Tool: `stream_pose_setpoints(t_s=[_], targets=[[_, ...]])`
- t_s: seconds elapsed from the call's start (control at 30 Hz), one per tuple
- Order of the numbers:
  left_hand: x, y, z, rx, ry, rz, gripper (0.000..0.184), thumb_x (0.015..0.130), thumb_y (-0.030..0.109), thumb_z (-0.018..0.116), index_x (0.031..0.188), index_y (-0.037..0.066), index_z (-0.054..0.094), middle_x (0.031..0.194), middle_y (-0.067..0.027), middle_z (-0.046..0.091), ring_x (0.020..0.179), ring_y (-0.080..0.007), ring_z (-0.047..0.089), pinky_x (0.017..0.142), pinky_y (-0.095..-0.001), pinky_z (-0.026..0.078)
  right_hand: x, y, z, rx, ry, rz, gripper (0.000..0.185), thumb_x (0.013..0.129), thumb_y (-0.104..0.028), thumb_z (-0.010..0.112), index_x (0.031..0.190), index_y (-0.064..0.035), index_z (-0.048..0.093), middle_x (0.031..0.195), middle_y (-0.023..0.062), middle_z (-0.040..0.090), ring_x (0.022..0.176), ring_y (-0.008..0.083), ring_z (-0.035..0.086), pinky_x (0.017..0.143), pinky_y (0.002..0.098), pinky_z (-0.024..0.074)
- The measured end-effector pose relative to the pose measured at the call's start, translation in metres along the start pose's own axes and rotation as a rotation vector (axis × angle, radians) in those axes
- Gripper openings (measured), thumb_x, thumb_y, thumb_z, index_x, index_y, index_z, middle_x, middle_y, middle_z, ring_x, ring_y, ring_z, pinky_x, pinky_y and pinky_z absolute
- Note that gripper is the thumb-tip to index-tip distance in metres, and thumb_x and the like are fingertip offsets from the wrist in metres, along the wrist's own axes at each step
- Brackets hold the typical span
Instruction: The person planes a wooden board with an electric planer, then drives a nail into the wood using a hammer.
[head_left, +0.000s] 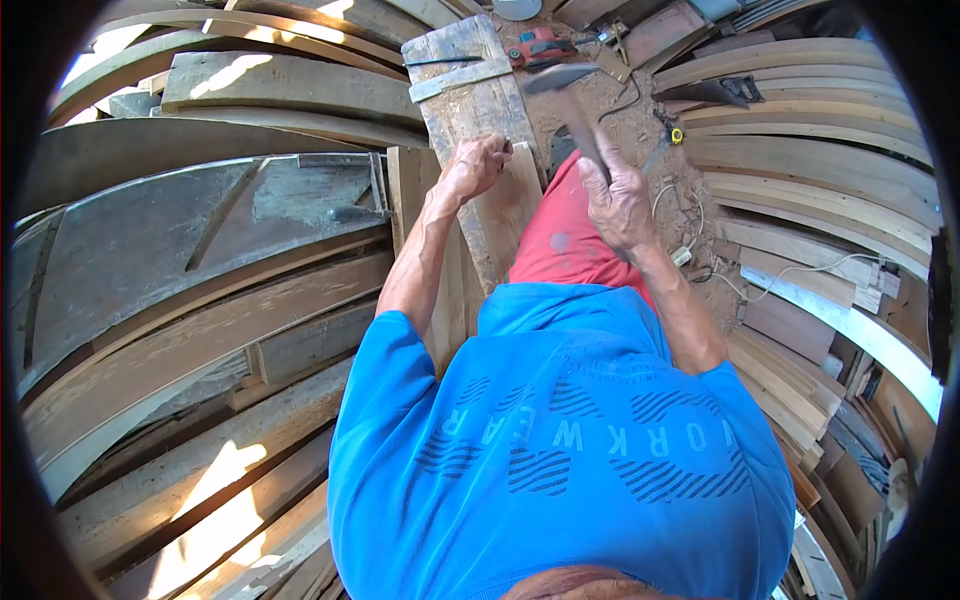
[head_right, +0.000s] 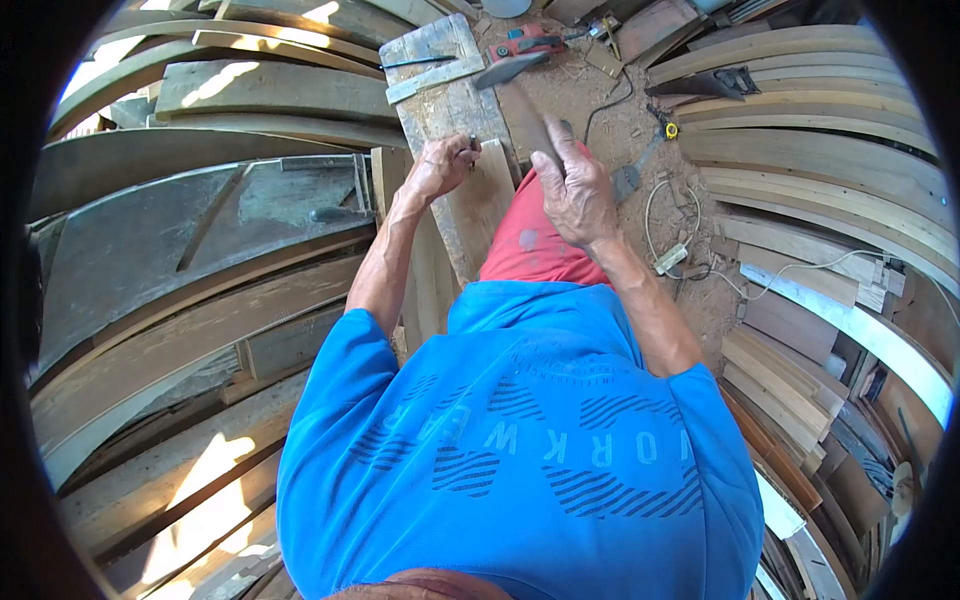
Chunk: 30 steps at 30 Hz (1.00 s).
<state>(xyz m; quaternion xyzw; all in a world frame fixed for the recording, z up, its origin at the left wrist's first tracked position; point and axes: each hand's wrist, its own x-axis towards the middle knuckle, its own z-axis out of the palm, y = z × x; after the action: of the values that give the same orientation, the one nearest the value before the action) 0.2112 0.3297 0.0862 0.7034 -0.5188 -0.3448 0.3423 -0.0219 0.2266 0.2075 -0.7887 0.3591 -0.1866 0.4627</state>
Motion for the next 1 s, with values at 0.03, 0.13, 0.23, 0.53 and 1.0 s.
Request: stream_pose_setpoints(t_s=[0.03,0.13,0.23,0.53,1.0], targets=[[-0.003,0.0,0.001,0.001,-0.019,-0.011,0.01,0.096,0.011,0.064,0.094,0.003,0.067,0.086,-0.021,0.069,0.084,-0.0404,0.07,0.074,-0.047,0.054,0.0,0.007,0.004,-0.016,0.0,-0.02,0.053,0.102,-0.021,0.063,0.151,-0.004,0.05,0.122,0.03,0.069,0.11,0.0431,0.071,0.09,0.0446,0.0566],[0.004,0.004,-0.006,0.047,-0.056,-0.03,0.01,0.096,0.012,0.064,0.094,0.002,0.068,0.089,-0.0205,0.071,0.086,-0.0397,0.071,0.075,-0.0463,0.055,0.006,0.029,0.004,-0.164,-0.137,-0.029,0.053,0.103,-0.024,0.062,0.15,-0.0027,0.051,0.125,0.0301,0.068,0.113,0.0405,0.071,0.093,0.0444,0.0559],[0.007,0.0,-0.006,0.002,-0.051,0.021,0.011,0.096,0.011,0.067,0.096,0.0,0.069,0.08,-0.0179,0.069,0.077,-0.0305,0.072,0.072,-0.0402,0.055,0.007,0.022,-0.009,-0.165,-0.219,0.082,0.053,0.104,-0.027,0.061,0.15,-0.0007,0.051,0.125,0.0291,0.069,0.113,0.0376,0.072,0.096,0.0429,0.0546],[0.039,0.015,-0.016,0.284,-0.264,-0.054,0.02,0.097,0.023,0.066,0.1,0.004,0.07,0.086,-0.0215,0.072,0.087,-0.0405,0.073,0.076,-0.049,0.055,0.005,0.029,-0.005,0.181,-0.037,0.203,0.051,0.106,-0.026,0.06,0.149,-0.0007,0.052,0.085,0.0054,0.063,0.072,0.0127,0.06,0.066,0.0324,0.051],[0.052,0.0,-0.003,0.294,-0.382,-0.095,0.027,0.097,0.03,0.068,0.091,0.004,0.072,0.083,-0.0213,0.071,0.081,-0.0384,0.072,0.074,-0.0482,0.054,-0.006,0.048,0.0,0.058,-0.112,0.218,0.05,0.104,-0.025,0.06,0.145,0.0042,0.054,0.096,0.0174,0.069,0.085,0.0221,0.066,0.08,0.0371,0.0554]])
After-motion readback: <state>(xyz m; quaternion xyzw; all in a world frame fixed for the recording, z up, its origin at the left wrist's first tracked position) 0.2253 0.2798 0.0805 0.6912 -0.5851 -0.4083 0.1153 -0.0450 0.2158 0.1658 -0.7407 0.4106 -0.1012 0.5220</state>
